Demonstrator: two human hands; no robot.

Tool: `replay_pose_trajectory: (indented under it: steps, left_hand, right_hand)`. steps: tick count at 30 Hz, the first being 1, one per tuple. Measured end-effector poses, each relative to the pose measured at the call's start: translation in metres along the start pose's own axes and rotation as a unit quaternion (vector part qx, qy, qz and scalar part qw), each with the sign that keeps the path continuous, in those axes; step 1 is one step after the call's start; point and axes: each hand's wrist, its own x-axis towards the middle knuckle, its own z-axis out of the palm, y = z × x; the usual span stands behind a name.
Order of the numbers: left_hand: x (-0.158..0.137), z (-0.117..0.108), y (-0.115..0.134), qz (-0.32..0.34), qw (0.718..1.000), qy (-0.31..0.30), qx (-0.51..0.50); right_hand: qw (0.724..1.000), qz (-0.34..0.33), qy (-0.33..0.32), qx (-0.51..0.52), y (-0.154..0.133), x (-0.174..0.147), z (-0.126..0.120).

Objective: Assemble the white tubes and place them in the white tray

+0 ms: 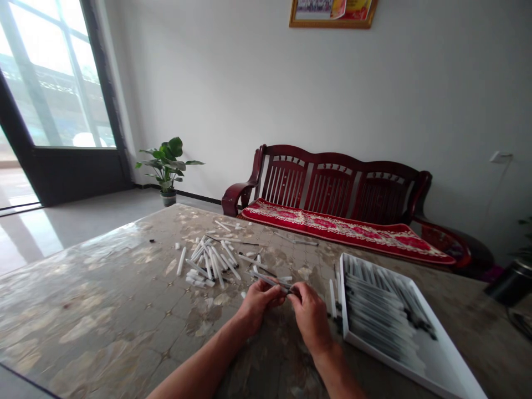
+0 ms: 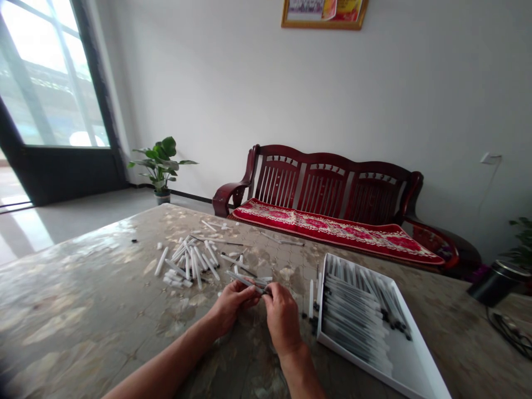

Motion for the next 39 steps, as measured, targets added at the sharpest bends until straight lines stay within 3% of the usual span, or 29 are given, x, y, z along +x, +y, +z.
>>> replay_pose_trajectory:
  steps: [9, 16, 20, 24, 27, 34, 39]
  left_hand:
    - [-0.004, -0.002, 0.001, 0.043, 0.997, 0.003, 0.059]
    - [-0.005, 0.001, -0.001, 0.059, 0.995, -0.027, 0.075]
    - [-0.005, 0.001, 0.000, 0.048, 0.997, -0.011, 0.066]
    - [-0.006, 0.001, 0.003, 0.025, 0.998, 0.014, 0.049]
    - [-0.007, 0.002, 0.004, 0.022, 0.998, -0.002, 0.052]
    - [-0.009, 0.004, 0.003, 0.032, 0.997, -0.013, 0.066]
    - [-0.008, 0.004, 0.003, 0.025, 0.998, -0.014, 0.054]
  right_hand:
    - [0.997, -0.009, -0.027, 0.078, -0.008, 0.003, -0.003]
    - [0.980, 0.083, -0.048, 0.174, -0.013, 0.001, 0.002]
    - [0.967, 0.125, -0.050, 0.218, -0.014, 0.000, -0.001]
    - [0.976, 0.099, -0.039, 0.191, -0.012, 0.000, -0.008]
    - [0.982, 0.072, -0.021, 0.175, -0.010, 0.000, -0.006]
    - [0.956, 0.138, -0.046, 0.254, -0.013, -0.001, 0.000]
    - [0.965, 0.103, -0.041, 0.239, -0.016, 0.000, -0.005]
